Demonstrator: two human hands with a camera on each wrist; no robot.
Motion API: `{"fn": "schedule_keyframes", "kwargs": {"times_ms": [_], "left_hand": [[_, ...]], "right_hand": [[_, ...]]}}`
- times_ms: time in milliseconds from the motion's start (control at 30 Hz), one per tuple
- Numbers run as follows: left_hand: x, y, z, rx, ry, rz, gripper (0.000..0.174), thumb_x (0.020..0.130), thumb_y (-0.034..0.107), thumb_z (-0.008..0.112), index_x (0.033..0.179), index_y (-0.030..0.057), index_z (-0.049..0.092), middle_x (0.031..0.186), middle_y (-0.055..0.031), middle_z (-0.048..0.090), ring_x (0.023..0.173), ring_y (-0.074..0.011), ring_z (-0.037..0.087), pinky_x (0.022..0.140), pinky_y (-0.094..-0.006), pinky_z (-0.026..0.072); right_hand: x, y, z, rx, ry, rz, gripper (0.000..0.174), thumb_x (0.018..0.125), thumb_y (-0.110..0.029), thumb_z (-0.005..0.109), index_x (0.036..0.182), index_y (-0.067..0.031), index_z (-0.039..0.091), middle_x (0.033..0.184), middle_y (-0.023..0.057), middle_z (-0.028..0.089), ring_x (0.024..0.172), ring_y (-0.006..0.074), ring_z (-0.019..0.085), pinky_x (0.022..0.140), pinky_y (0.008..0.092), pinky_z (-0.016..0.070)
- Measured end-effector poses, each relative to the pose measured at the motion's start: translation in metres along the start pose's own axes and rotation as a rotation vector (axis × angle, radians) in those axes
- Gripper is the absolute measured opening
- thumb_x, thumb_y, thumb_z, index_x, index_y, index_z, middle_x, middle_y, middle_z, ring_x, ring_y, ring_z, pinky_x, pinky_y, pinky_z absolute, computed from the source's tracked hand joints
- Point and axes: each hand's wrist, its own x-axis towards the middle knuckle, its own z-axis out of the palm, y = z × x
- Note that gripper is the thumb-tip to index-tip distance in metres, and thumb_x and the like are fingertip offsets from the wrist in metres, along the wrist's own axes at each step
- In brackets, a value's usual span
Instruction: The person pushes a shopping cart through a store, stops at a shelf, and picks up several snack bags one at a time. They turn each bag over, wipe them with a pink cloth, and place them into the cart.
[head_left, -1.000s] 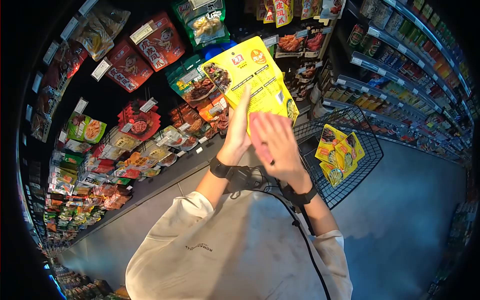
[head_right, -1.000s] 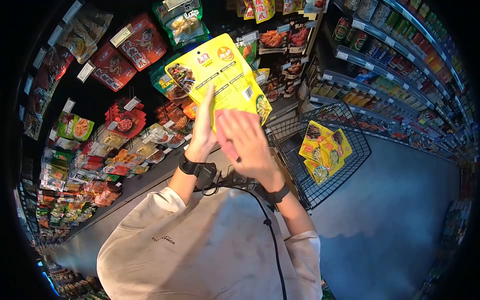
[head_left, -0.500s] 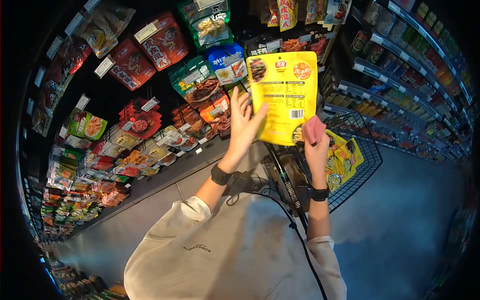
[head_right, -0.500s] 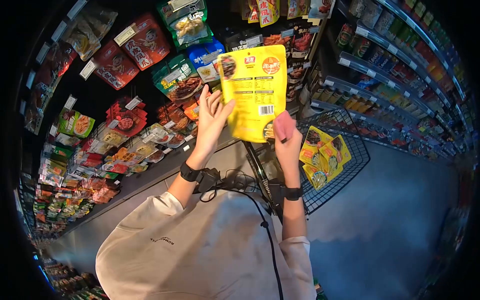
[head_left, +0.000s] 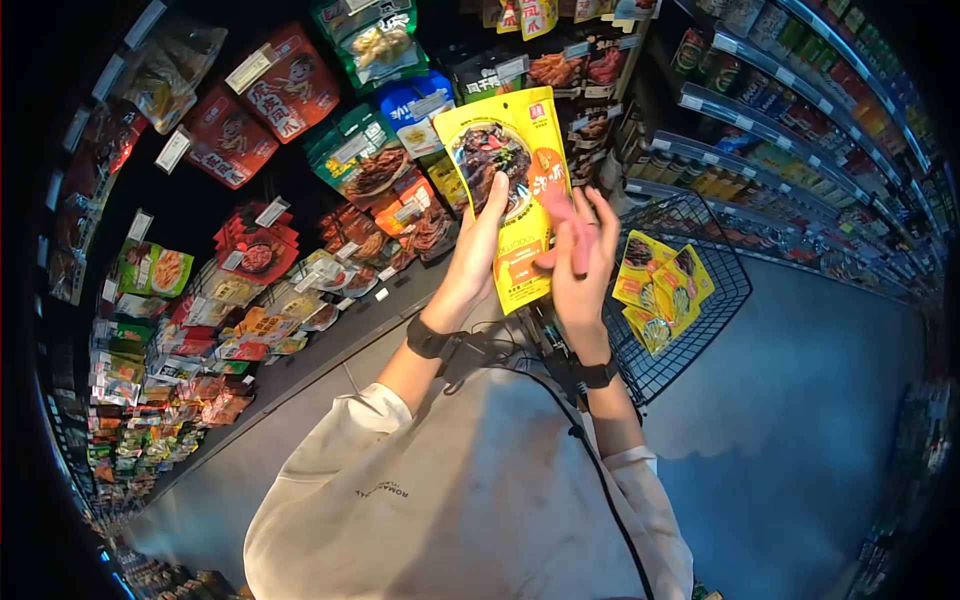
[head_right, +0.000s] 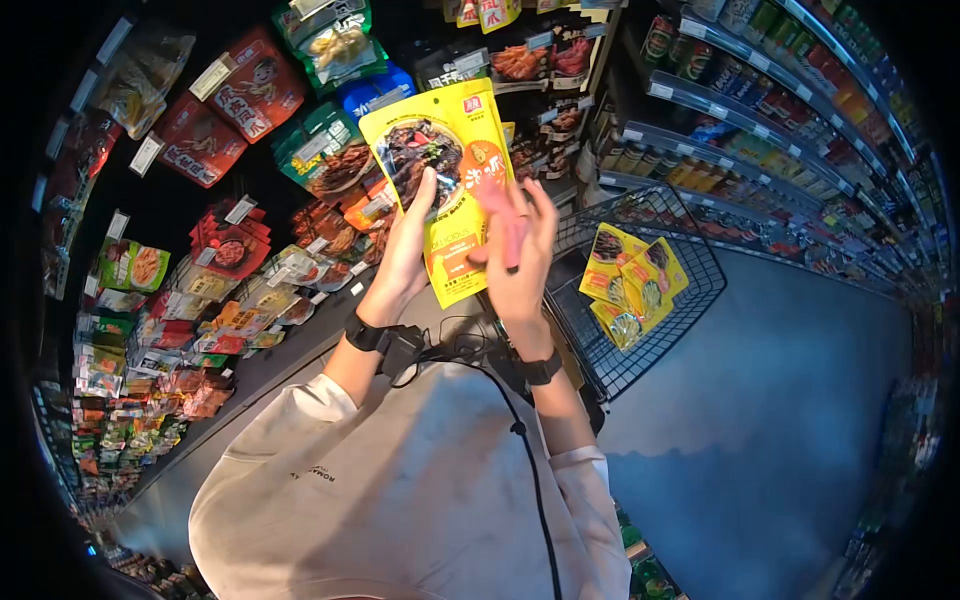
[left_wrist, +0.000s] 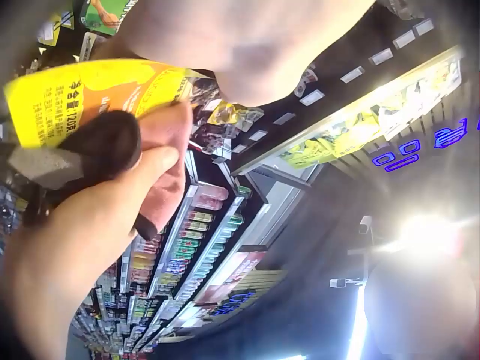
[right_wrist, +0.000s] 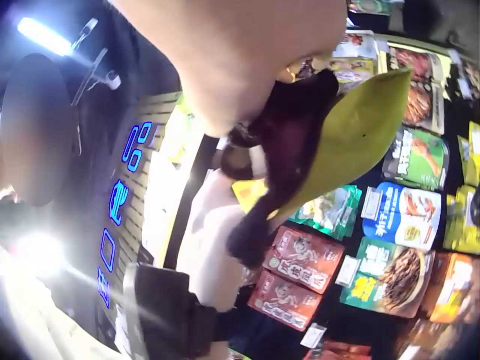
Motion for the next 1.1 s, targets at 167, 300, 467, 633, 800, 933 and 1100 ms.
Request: {"fn": "schedule_keyframes", "kwargs": {"times_ms": [167, 300, 467, 633, 800, 933, 1100], "left_hand": [[-0.019, -0.001, 0.011, 0.075, -0.048, -0.132, 0.051, 0.103, 0.041, 0.053, 0.139, 0.0045, 0.05, 0.135, -0.0084, 0.059, 0.113, -0.0158, 0.062, 0.096, -0.0335, 0.0523], [-0.022, -0.01, 0.019, 0.201, -0.039, -0.167, 0.063, 0.105, 0.048, 0.045, 0.15, 0.0047, 0.039, 0.146, -0.006, 0.048, 0.13, -0.013, 0.045, 0.106, -0.0311, 0.0413], [-0.023, -0.016, 0.017, 0.349, -0.112, -0.091, 0.058, 0.106, 0.045, 0.046, 0.142, 0.0007, 0.047, 0.138, -0.0075, 0.053, 0.123, -0.0138, 0.05, 0.104, -0.0283, 0.0408], [-0.012, 0.001, 0.009, 0.016, 0.009, -0.15, 0.057, 0.104, 0.046, 0.049, 0.138, 0.0001, 0.047, 0.129, -0.0135, 0.061, 0.109, -0.0216, 0.066, 0.094, -0.0344, 0.0545], [0.006, -0.01, -0.009, -0.085, -0.042, -0.252, 0.049, 0.1, 0.038, 0.06, 0.133, 0.0022, 0.053, 0.128, -0.0141, 0.063, 0.11, -0.0207, 0.066, 0.093, -0.0369, 0.0545], [0.008, -0.013, -0.017, 0.262, 0.047, -0.11, 0.072, 0.098, 0.025, 0.06, 0.154, 0.0006, 0.021, 0.143, -0.0224, 0.049, 0.132, -0.0291, 0.051, 0.112, -0.0432, 0.039], [0.001, 0.009, -0.045, 0.17, -0.003, -0.065, 0.073, 0.099, 0.019, 0.056, 0.155, -0.001, 0.013, 0.143, -0.0303, 0.045, 0.134, -0.037, 0.048, 0.111, -0.0472, 0.042]], "right_hand": [[0.002, -0.005, -0.004, 0.431, 0.135, 0.251, 0.042, 0.102, -0.011, 0.055, 0.141, 0.002, 0.048, 0.14, 0.0145, 0.05, 0.109, 0.0158, 0.059, 0.073, 0.0242, 0.0574], [-0.014, -0.018, 0.005, -0.058, -0.173, -0.29, 0.044, 0.1, -0.018, 0.052, 0.139, 0.0016, 0.05, 0.146, 0.0205, 0.049, 0.137, 0.0333, 0.044, 0.115, 0.0451, 0.0278], [0.007, 0.036, -0.008, 0.212, -0.067, 0.022, 0.041, 0.104, -0.024, 0.049, 0.135, 0.0032, 0.052, 0.136, 0.0175, 0.056, 0.128, 0.0267, 0.051, 0.108, 0.0386, 0.0358], [-0.011, 0.032, -0.042, 0.692, -0.331, 0.518, 0.033, 0.099, -0.028, 0.064, 0.119, -0.0019, 0.06, 0.106, -0.0008, 0.064, 0.092, 0.0054, 0.058, 0.078, 0.0232, 0.046], [-0.045, 0.05, -0.047, 0.699, -0.25, 0.728, 0.025, 0.094, -0.027, 0.071, 0.108, -0.0087, 0.061, 0.079, -0.005, 0.058, 0.061, 0.0017, 0.048, 0.053, 0.0192, 0.0385], [-0.049, 0.063, -0.069, 0.678, 0.0, 0.838, 0.032, 0.093, -0.033, 0.072, 0.11, -0.0081, 0.061, 0.077, -0.0044, 0.057, 0.046, 0.0028, 0.043, 0.038, 0.0189, 0.0319], [-0.062, 0.133, -0.139, -0.114, 0.274, 0.288, 0.043, 0.093, -0.036, 0.07, 0.11, 0.002, 0.058, 0.092, 0.0069, 0.067, 0.082, 0.0135, 0.063, 0.07, 0.0289, 0.0523]]}}
